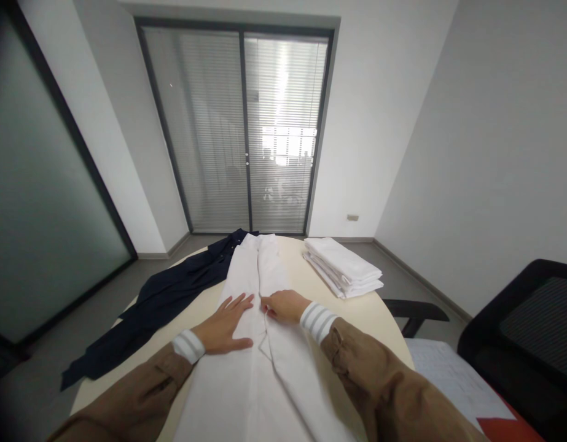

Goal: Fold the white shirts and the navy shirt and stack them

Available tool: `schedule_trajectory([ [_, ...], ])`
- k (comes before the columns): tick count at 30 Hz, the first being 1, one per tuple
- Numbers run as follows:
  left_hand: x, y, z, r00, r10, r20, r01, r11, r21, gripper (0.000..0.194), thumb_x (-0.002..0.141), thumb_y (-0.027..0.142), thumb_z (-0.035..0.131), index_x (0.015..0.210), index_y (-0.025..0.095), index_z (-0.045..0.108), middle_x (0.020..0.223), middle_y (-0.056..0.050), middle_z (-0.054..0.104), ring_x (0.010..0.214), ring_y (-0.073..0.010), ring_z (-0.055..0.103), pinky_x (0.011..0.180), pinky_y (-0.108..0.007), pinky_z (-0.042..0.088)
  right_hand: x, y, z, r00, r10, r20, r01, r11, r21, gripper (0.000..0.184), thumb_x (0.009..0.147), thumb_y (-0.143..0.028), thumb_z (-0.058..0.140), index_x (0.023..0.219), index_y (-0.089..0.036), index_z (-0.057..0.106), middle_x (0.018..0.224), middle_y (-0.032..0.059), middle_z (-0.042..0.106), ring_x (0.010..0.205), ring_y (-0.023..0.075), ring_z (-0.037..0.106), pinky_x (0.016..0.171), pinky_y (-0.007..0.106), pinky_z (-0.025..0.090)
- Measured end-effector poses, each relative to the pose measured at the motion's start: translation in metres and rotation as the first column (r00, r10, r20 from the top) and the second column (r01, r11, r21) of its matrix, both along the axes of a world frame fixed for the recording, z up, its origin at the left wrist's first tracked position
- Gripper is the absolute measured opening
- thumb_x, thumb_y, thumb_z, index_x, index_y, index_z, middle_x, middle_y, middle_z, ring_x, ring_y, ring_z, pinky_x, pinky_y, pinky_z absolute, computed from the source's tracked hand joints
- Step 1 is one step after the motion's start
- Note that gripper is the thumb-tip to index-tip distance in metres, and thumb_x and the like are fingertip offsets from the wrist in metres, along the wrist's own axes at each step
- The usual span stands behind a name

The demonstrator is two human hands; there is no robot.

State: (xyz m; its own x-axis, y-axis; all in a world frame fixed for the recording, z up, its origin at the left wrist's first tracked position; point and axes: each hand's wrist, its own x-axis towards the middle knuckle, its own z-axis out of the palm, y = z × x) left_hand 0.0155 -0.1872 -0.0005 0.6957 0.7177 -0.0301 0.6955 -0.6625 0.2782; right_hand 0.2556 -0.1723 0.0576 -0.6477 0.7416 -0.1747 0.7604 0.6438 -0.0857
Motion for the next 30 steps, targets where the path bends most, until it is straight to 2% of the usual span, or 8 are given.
schedule_trajectory([
  [4, 0.001, 0.0, 0.001, 1.0, 0.002, 0.0, -0.002, 1.0, -0.005, 0.098, 0.082, 0.079, 0.047, 0.153, 0.014, 0.031, 0.165, -0.014, 0.014, 0.153, -0.0321, 0.006, 0.123, -0.051, 0.008, -0.002, 0.003, -0.013, 0.997, 0.022, -0.079, -0.016, 0.997, 0.072, 0.021, 0.095, -0.026, 0.049, 0.11, -0.023, 0.063, 0.105, 0.0072, 0.071, 0.091, 0.0228, 0.068, 0.075, 0.031, 0.045],
  [8, 0.001, 0.0, -0.002, 1.0, 0.006, 0.008, -0.006, 1.0, 0.001, 0.097, 0.082, 0.077, 0.049, 0.153, 0.014, 0.031, 0.165, -0.014, 0.015, 0.152, -0.0328, 0.007, 0.123, -0.052, 0.008, 0.0, 0.006, -0.024, 0.981, 0.058, -0.183, -0.044, 0.996, 0.083, 0.022, 0.094, -0.023, 0.048, 0.11, -0.022, 0.063, 0.107, 0.0067, 0.068, 0.09, 0.0209, 0.066, 0.076, 0.031, 0.046],
  [14, 0.002, 0.004, -0.008, 1.0, 0.009, 0.029, -0.009, 1.0, 0.017, 0.098, 0.083, 0.074, 0.052, 0.157, 0.019, 0.02, 0.165, -0.013, 0.016, 0.152, -0.0321, 0.01, 0.122, -0.053, 0.008, 0.011, 0.003, -0.037, 0.928, 0.15, -0.34, -0.109, 0.985, 0.137, 0.04, 0.086, -0.027, 0.06, 0.126, -0.019, 0.058, 0.114, 0.0115, 0.064, 0.106, 0.0253, 0.059, 0.094, 0.041, 0.045],
  [17, 0.005, 0.007, -0.007, 1.0, 0.027, 0.014, -0.027, 1.0, 0.004, 0.1, 0.082, 0.074, 0.054, 0.158, 0.019, 0.016, 0.165, -0.013, 0.016, 0.152, -0.032, 0.011, 0.122, -0.051, 0.01, 0.021, -0.001, -0.043, 0.917, 0.157, -0.367, -0.126, 0.986, 0.108, 0.051, 0.087, -0.034, 0.06, 0.136, -0.019, 0.053, 0.129, 0.0138, 0.06, 0.121, 0.0282, 0.053, 0.105, 0.047, 0.039],
  [22, 0.011, 0.018, -0.004, 0.998, 0.066, 0.007, -0.067, 0.995, 0.067, 0.101, 0.081, 0.077, 0.053, 0.157, 0.019, 0.021, 0.163, -0.013, 0.023, 0.151, -0.0331, 0.017, 0.12, -0.051, 0.017, 0.035, 0.001, -0.055, 0.941, 0.02, -0.337, -0.016, 1.0, 0.013, 0.063, 0.097, -0.049, 0.045, 0.154, -0.026, 0.031, 0.156, 0.0107, 0.039, 0.145, 0.0313, 0.032, 0.118, 0.058, 0.017],
  [24, 0.015, 0.024, -0.004, 0.992, 0.129, 0.0, -0.128, 0.982, 0.139, 0.098, 0.08, 0.079, 0.053, 0.155, 0.019, 0.03, 0.161, -0.014, 0.027, 0.149, -0.0369, 0.023, 0.117, -0.055, 0.023, 0.038, 0.005, -0.059, 0.943, -0.044, -0.331, 0.044, 0.999, -0.008, 0.067, 0.098, -0.052, 0.041, 0.157, -0.026, 0.024, 0.16, 0.0085, 0.034, 0.148, 0.0315, 0.025, 0.119, 0.057, 0.015],
  [27, 0.02, 0.029, -0.004, 0.977, 0.214, -0.012, -0.206, 0.954, 0.216, 0.086, 0.083, 0.075, 0.053, 0.148, 0.018, 0.043, 0.157, -0.017, 0.035, 0.143, -0.0411, 0.033, 0.111, -0.058, 0.03, 0.041, 0.012, -0.063, 0.939, -0.093, -0.331, 0.097, 0.995, -0.004, 0.067, 0.099, -0.054, 0.038, 0.157, -0.025, 0.024, 0.16, 0.0072, 0.032, 0.149, 0.0303, 0.024, 0.12, 0.055, 0.015],
  [30, 0.027, 0.023, 0.004, 0.986, 0.163, 0.025, -0.164, 0.955, 0.249, 0.067, 0.091, 0.058, 0.055, 0.143, 0.018, 0.047, 0.15, -0.017, 0.047, 0.135, -0.0368, 0.044, 0.108, -0.054, 0.036, 0.044, 0.019, -0.064, 0.936, -0.12, -0.332, 0.131, 0.991, 0.011, 0.066, 0.098, -0.056, 0.037, 0.156, -0.025, 0.029, 0.16, 0.0069, 0.033, 0.149, 0.0298, 0.024, 0.121, 0.054, 0.015],
])
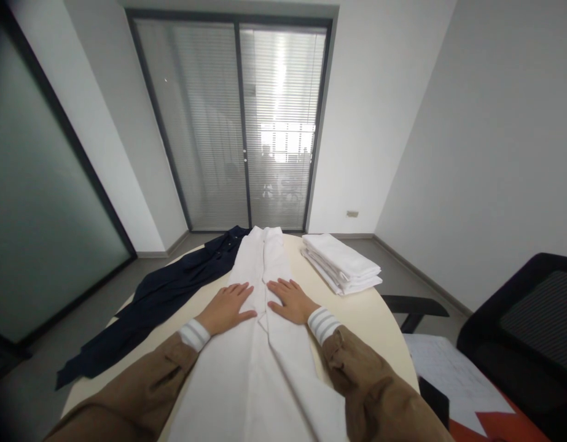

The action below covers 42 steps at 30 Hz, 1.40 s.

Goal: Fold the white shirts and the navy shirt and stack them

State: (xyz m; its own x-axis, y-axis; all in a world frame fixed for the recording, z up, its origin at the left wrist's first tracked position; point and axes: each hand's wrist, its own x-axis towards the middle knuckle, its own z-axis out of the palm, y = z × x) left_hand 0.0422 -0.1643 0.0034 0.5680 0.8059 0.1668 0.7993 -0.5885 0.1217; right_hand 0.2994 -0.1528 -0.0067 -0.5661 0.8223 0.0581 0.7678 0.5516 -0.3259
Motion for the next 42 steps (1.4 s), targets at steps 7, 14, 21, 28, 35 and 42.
schedule_trajectory([
  [7, 0.036, -0.05, 0.026, 0.823, -0.559, 0.098, 0.564, 0.825, -0.036, 0.042, 0.086, 0.036, 0.072, 0.125, 0.026, 0.059, 0.125, -0.007, 0.063, 0.113, -0.0243, 0.058, 0.097, -0.037, 0.045, 0.004, 0.004, -0.002, 1.0, -0.012, -0.028, 0.012, 1.0, 0.018, 0.065, 0.098, -0.056, 0.039, 0.154, -0.025, 0.034, 0.16, 0.0059, 0.033, 0.149, 0.0294, 0.025, 0.121, 0.054, 0.015],
  [14, 0.058, -0.07, 0.012, 0.678, -0.697, 0.233, 0.72, 0.694, -0.017, 0.005, 0.092, 0.021, 0.059, 0.097, 0.019, 0.062, 0.105, -0.003, 0.071, 0.1, -0.0185, 0.062, 0.092, -0.032, 0.045, 0.01, 0.006, -0.005, 0.994, 0.008, -0.108, -0.007, 1.0, 0.007, 0.061, 0.098, -0.058, 0.04, 0.15, -0.027, 0.043, 0.158, 0.0069, 0.038, 0.148, 0.0278, 0.028, 0.12, 0.054, 0.015],
  [21, 0.051, -0.074, 0.019, 0.684, -0.681, 0.261, 0.712, 0.701, -0.037, 0.017, 0.072, 0.01, 0.06, 0.087, 0.019, 0.06, 0.091, -0.003, 0.066, 0.087, -0.0177, 0.06, 0.084, -0.031, 0.044, 0.012, 0.008, -0.005, 0.988, -0.017, -0.155, 0.014, 1.0, -0.021, 0.052, 0.103, -0.052, 0.028, 0.141, -0.027, 0.054, 0.154, 0.0073, 0.044, 0.146, 0.0272, 0.031, 0.119, 0.054, 0.017],
  [28, 0.054, -0.074, 0.003, 0.671, -0.704, 0.232, 0.74, 0.657, -0.146, 0.023, 0.083, 0.025, 0.068, 0.104, 0.029, 0.074, 0.097, -0.001, 0.069, 0.091, -0.0189, 0.06, 0.087, -0.034, 0.043, 0.001, 0.002, 0.011, 0.989, 0.135, 0.059, -0.146, 0.952, 0.267, 0.041, 0.103, -0.025, 0.037, 0.141, -0.03, 0.052, 0.115, 0.0098, 0.065, 0.107, 0.0222, 0.057, 0.096, 0.039, 0.041],
  [35, 0.054, -0.07, -0.007, 0.667, -0.678, 0.309, 0.74, 0.649, -0.176, 0.018, 0.078, 0.021, 0.07, 0.094, 0.026, 0.076, 0.09, 0.0, 0.072, 0.087, -0.0167, 0.062, 0.087, -0.034, 0.04, -0.019, 0.002, 0.021, 0.973, 0.034, 0.227, -0.11, 0.936, 0.334, 0.027, 0.104, -0.031, 0.04, 0.11, -0.02, 0.065, 0.098, 0.0092, 0.066, 0.095, 0.0212, 0.06, 0.085, 0.033, 0.04],
  [42, 0.054, -0.071, -0.011, 0.682, -0.637, 0.361, 0.708, 0.698, -0.105, 0.007, 0.067, 0.017, 0.068, 0.073, 0.02, 0.068, 0.079, 0.0, 0.069, 0.076, -0.0156, 0.059, 0.087, -0.036, 0.038, -0.026, -0.002, 0.022, 0.98, -0.148, 0.132, 0.091, 0.928, 0.362, 0.032, 0.107, -0.032, 0.029, 0.111, -0.019, 0.059, 0.098, 0.0084, 0.068, 0.093, 0.0215, 0.062, 0.082, 0.034, 0.039],
])
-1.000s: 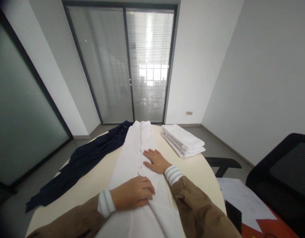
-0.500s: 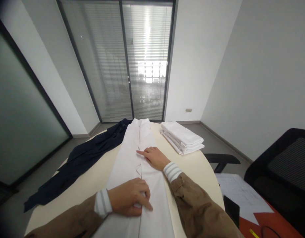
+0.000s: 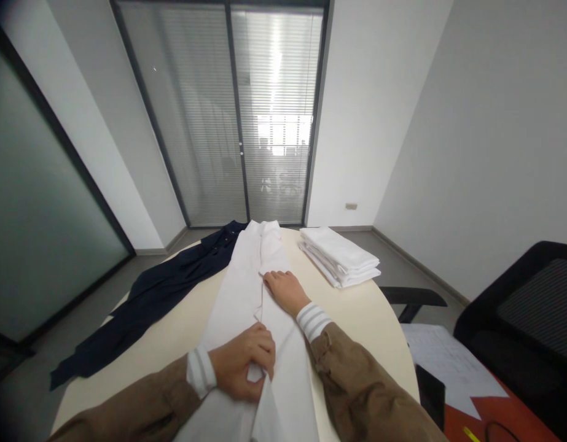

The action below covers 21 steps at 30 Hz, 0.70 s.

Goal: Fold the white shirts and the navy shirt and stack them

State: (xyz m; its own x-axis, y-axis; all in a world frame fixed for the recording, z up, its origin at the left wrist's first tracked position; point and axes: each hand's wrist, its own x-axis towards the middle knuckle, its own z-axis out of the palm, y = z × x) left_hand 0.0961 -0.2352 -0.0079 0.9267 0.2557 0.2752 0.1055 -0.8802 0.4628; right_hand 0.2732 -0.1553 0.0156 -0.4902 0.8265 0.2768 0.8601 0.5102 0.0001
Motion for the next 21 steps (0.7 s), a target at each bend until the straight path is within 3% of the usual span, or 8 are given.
schedule_trajectory([
  [4, -0.003, -0.002, 0.002, 0.995, -0.076, -0.067, 0.08, 0.995, 0.054, 0.009, 0.065, 0.018, 0.065, 0.073, 0.02, 0.063, 0.074, 0.0, 0.064, 0.073, -0.0161, 0.056, 0.08, -0.033, 0.04, -0.006, -0.002, -0.005, 1.0, -0.026, -0.011, 0.026, 0.999, -0.02, 0.029, 0.106, -0.03, 0.032, 0.11, -0.019, 0.059, 0.099, 0.0094, 0.066, 0.094, 0.0219, 0.061, 0.081, 0.034, 0.039],
  [9, -0.004, -0.008, 0.005, 0.977, -0.13, -0.17, 0.145, 0.986, 0.077, 0.012, 0.067, 0.028, 0.069, 0.075, 0.022, 0.062, 0.074, 0.001, 0.064, 0.073, -0.0182, 0.056, 0.076, -0.034, 0.039, -0.007, -0.003, -0.01, 0.996, 0.083, 0.009, -0.083, 0.996, -0.039, 0.023, 0.104, -0.027, 0.042, 0.114, -0.022, 0.062, 0.108, 0.0085, 0.064, 0.1, 0.0217, 0.058, 0.083, 0.034, 0.039],
  [13, -0.003, -0.011, 0.004, 0.972, -0.167, -0.165, 0.182, 0.98, 0.081, 0.012, 0.067, 0.03, 0.07, 0.072, 0.023, 0.061, 0.069, 0.003, 0.064, 0.07, -0.0174, 0.056, 0.077, -0.036, 0.04, -0.008, -0.002, -0.005, 1.0, 0.012, 0.0, -0.012, 1.0, 0.014, 0.028, 0.106, -0.031, 0.035, 0.11, -0.02, 0.061, 0.103, 0.0096, 0.065, 0.096, 0.0228, 0.059, 0.083, 0.036, 0.039],
  [18, 0.002, -0.009, -0.005, 0.974, -0.159, -0.164, 0.179, 0.977, 0.116, 0.037, 0.065, 0.029, 0.068, 0.053, 0.023, 0.034, 0.054, 0.002, 0.054, 0.06, -0.0162, 0.051, 0.071, -0.035, 0.042, -0.016, -0.002, -0.005, 0.996, -0.059, -0.064, 0.062, 0.997, 0.046, 0.029, 0.106, -0.031, 0.033, 0.111, -0.02, 0.059, 0.104, 0.0105, 0.064, 0.098, 0.0233, 0.057, 0.083, 0.035, 0.04],
  [21, 0.003, -0.009, -0.008, 0.976, -0.159, -0.152, 0.171, 0.983, 0.069, 0.041, 0.063, 0.025, 0.066, 0.052, 0.023, 0.027, 0.049, 0.003, 0.049, 0.055, -0.0156, 0.047, 0.063, -0.033, 0.04, -0.019, -0.003, -0.013, 0.996, -0.04, -0.074, 0.04, 0.999, -0.01, 0.027, 0.105, -0.031, 0.037, 0.108, -0.02, 0.061, 0.103, 0.0096, 0.064, 0.096, 0.0226, 0.057, 0.081, 0.033, 0.041],
])
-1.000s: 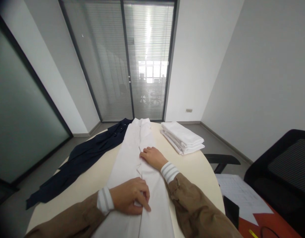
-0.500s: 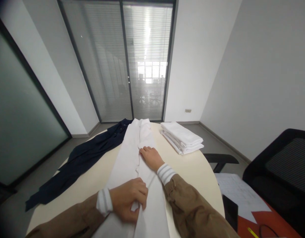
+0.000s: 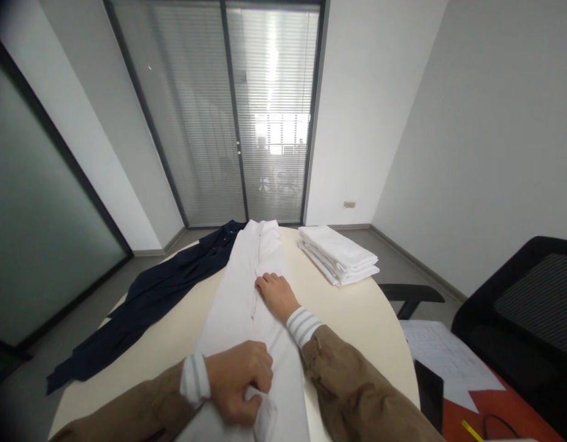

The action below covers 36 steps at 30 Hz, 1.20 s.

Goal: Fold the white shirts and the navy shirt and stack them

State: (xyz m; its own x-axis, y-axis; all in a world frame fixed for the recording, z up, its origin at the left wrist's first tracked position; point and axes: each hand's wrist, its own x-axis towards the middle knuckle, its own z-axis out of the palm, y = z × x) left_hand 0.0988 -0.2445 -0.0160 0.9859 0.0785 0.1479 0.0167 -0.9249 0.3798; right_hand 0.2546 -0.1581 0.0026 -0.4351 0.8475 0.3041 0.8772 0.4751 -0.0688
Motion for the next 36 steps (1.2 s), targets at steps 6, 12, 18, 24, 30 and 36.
schedule_trajectory([
  [6, -0.003, -0.005, 0.01, 0.999, -0.02, -0.03, 0.015, 0.989, -0.147, 0.022, 0.063, 0.025, 0.073, 0.055, 0.021, 0.053, 0.051, 0.006, 0.056, 0.052, -0.0122, 0.048, 0.062, -0.027, 0.041, 0.005, -0.002, -0.006, 0.988, 0.117, -0.106, -0.125, 0.99, -0.073, 0.024, 0.103, -0.027, 0.042, 0.116, -0.019, 0.06, 0.113, 0.0086, 0.063, 0.105, 0.0207, 0.056, 0.09, 0.034, 0.043],
  [12, -0.012, -0.008, 0.013, 0.982, -0.146, -0.123, 0.079, 0.896, -0.436, 0.01, 0.068, 0.025, 0.075, 0.078, 0.022, 0.074, 0.068, 0.005, 0.072, 0.064, -0.0132, 0.067, 0.066, -0.021, 0.048, 0.007, -0.005, -0.007, 0.968, 0.187, -0.165, -0.205, 0.974, -0.1, 0.032, 0.101, -0.027, 0.041, 0.13, -0.019, 0.053, 0.128, 0.0116, 0.06, 0.119, 0.0223, 0.053, 0.1, 0.04, 0.042],
  [18, -0.016, -0.008, 0.003, 0.946, -0.234, -0.226, 0.099, 0.868, -0.487, 0.01, 0.066, 0.018, 0.076, 0.074, 0.019, 0.07, 0.071, 0.005, 0.07, 0.067, -0.0143, 0.067, 0.065, -0.02, 0.048, 0.008, -0.008, -0.01, 0.965, 0.227, -0.131, -0.246, 0.957, -0.152, 0.046, 0.099, -0.036, 0.044, 0.142, -0.019, 0.047, 0.148, 0.0146, 0.047, 0.137, 0.0266, 0.042, 0.114, 0.048, 0.032],
  [24, -0.011, -0.012, 0.005, 0.933, -0.269, -0.239, 0.099, 0.83, -0.548, 0.011, 0.065, 0.016, 0.075, 0.069, 0.019, 0.066, 0.069, 0.005, 0.065, 0.066, -0.0134, 0.064, 0.062, -0.02, 0.046, 0.011, -0.011, -0.006, 0.959, 0.257, -0.12, -0.279, 0.928, -0.245, 0.054, 0.098, -0.041, 0.043, 0.149, -0.021, 0.04, 0.158, 0.0134, 0.035, 0.147, 0.0274, 0.029, 0.119, 0.05, 0.024],
  [30, -0.005, -0.022, 0.008, 0.922, -0.227, -0.314, 0.061, 0.885, -0.461, 0.029, 0.062, 0.007, 0.069, 0.048, 0.019, 0.047, 0.045, 0.008, 0.043, 0.041, -0.0104, 0.038, 0.044, -0.024, 0.032, 0.01, -0.007, -0.007, 0.972, 0.172, -0.161, -0.207, 0.949, -0.237, 0.06, 0.099, -0.034, 0.039, 0.153, -0.011, 0.032, 0.162, 0.0179, 0.024, 0.15, 0.0269, 0.023, 0.12, 0.044, 0.025],
  [36, -0.01, -0.021, 0.024, 0.929, -0.256, -0.267, 0.038, 0.785, -0.618, 0.01, 0.075, 0.019, 0.07, 0.065, 0.018, 0.068, 0.055, 0.004, 0.061, 0.051, -0.0123, 0.055, 0.054, -0.021, 0.043, 0.008, -0.007, -0.006, 0.98, 0.185, -0.076, -0.2, 0.91, -0.362, 0.069, 0.098, -0.043, 0.036, 0.158, -0.012, 0.021, 0.164, 0.0132, 0.018, 0.152, 0.0265, 0.015, 0.122, 0.047, 0.015],
])
